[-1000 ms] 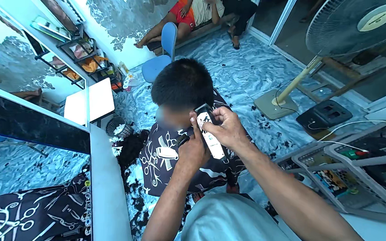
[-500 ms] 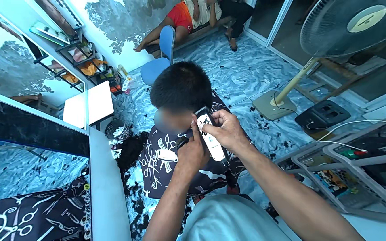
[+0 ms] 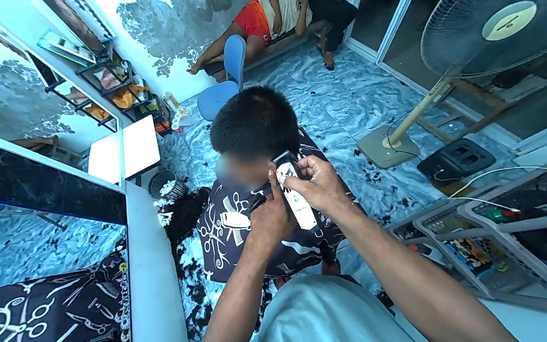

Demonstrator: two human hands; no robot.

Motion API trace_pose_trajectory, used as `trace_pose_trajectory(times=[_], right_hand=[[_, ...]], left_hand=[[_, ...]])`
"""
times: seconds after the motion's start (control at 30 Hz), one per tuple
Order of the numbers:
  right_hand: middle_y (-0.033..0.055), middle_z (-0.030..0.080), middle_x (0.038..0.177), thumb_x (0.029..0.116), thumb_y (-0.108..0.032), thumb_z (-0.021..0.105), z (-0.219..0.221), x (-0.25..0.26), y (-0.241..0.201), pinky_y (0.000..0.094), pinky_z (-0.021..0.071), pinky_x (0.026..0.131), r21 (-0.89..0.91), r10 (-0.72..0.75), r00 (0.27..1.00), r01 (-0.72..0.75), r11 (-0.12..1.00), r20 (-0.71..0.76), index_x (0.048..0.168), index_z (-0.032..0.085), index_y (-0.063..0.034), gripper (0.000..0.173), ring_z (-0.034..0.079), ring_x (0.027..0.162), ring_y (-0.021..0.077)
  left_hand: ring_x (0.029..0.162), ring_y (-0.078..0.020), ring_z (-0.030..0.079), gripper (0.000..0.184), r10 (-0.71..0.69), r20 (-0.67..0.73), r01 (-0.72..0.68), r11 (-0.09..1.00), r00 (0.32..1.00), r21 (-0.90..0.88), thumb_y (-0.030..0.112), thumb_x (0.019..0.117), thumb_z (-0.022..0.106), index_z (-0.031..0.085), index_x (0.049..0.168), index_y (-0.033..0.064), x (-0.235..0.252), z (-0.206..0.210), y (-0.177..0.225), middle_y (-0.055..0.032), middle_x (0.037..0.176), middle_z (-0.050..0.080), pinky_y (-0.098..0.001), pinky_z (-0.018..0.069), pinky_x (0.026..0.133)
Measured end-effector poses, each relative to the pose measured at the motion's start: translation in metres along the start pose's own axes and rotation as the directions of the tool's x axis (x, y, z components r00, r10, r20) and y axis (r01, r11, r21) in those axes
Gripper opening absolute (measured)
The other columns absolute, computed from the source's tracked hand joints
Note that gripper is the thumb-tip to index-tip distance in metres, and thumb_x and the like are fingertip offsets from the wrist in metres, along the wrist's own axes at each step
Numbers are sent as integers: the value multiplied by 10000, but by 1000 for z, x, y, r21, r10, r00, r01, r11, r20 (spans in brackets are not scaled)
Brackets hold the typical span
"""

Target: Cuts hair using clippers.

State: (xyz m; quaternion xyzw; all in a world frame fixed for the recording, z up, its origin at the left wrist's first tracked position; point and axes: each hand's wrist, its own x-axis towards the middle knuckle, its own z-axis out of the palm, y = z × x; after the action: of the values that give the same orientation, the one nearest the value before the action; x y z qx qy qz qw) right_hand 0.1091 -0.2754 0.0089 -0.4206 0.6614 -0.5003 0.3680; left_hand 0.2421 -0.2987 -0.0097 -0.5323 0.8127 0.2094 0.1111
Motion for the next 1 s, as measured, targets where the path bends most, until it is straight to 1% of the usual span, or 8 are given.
trace_pose_trajectory(times=[0.17, 0.3, 0.43, 0.57, 0.6, 0.7, 0.83, 1.0], right_hand=[[46, 725, 870, 818, -324, 810, 3, 1, -4, 372, 610, 594, -8, -51, 999, 51, 999, 7, 1098, 635, -98, 400, 709, 693, 165], [62, 702, 819, 830, -287, 819, -1, 0, -1, 382, 594, 607, -3, 17, 1000, -17, 1000, -1, 1075, 634, -78, 371, 687, 676, 172], [37, 728, 867, 815, -336, 805, 3, 1, -4, 382, 614, 595, -22, -63, 998, 63, 998, 8, 1101, 639, -107, 403, 711, 688, 162], [59, 682, 810, 828, -313, 826, -1, 1, 1, 389, 584, 610, -39, 0, 1000, 0, 999, -7, 1073, 635, -74, 392, 668, 671, 171], [56, 688, 822, 829, -314, 826, -1, 1, 0, 386, 588, 611, -37, -7, 1000, 7, 999, -5, 1079, 635, -76, 394, 673, 678, 169], [30, 723, 877, 810, -344, 808, 3, 3, -7, 380, 611, 593, -55, -87, 996, 87, 995, 14, 1113, 641, -114, 416, 705, 691, 152], [51, 688, 845, 821, -319, 828, -2, 0, -9, 399, 578, 618, -139, -21, 1000, 21, 990, 5, 1077, 639, -90, 393, 670, 697, 165], [25, 717, 885, 812, -341, 818, 7, 0, -19, 377, 611, 614, -125, -87, 995, 91, 988, 38, 1124, 633, -120, 424, 699, 693, 139]], left_hand=[[1083, -372, 688, 868, 19, 1, -19, 1000, 1000, 2, 393, 926, 635, 226, 1617, 64, 0, 3, -3, -178, 1379, 606, -581, 559, 865], [1054, -363, 703, 948, 7, -12, -7, 1000, 1000, -10, 394, 929, 626, 78, 1649, 111, 2, 3, -2, -176, 1378, 608, -575, 565, 854], [1094, -370, 683, 859, 13, 11, -13, 1000, 1000, 12, 405, 930, 627, 241, 1617, 61, 2, 3, -2, -177, 1398, 596, -582, 555, 871], [1058, -362, 701, 959, 4, -6, -4, 1000, 1000, -6, 409, 937, 608, 41, 1655, 121, 3, 2, -1, -172, 1366, 618, -576, 564, 854], [1068, -365, 697, 950, 4, 5, -4, 1000, 1000, -3, 395, 937, 613, 57, 1652, 106, 3, 2, -1, -177, 1374, 609, -576, 562, 859], [1101, -365, 681, 856, -1, 29, 1, 1000, 1000, 20, 418, 926, 635, 261, 1604, 53, 2, 1, 0, -177, 1412, 585, -583, 556, 870], [1072, -365, 698, 926, 0, 5, 0, 1000, 1000, -2, 430, 935, 613, 114, 1640, 96, 3, 3, -1, -179, 1363, 614, -579, 563, 862], [1114, -365, 677, 826, -1, 42, 1, 1000, 999, 4, 402, 926, 634, 298, 1599, 58, -1, -1, -1, -174, 1432, 576, -588, 546, 887]])
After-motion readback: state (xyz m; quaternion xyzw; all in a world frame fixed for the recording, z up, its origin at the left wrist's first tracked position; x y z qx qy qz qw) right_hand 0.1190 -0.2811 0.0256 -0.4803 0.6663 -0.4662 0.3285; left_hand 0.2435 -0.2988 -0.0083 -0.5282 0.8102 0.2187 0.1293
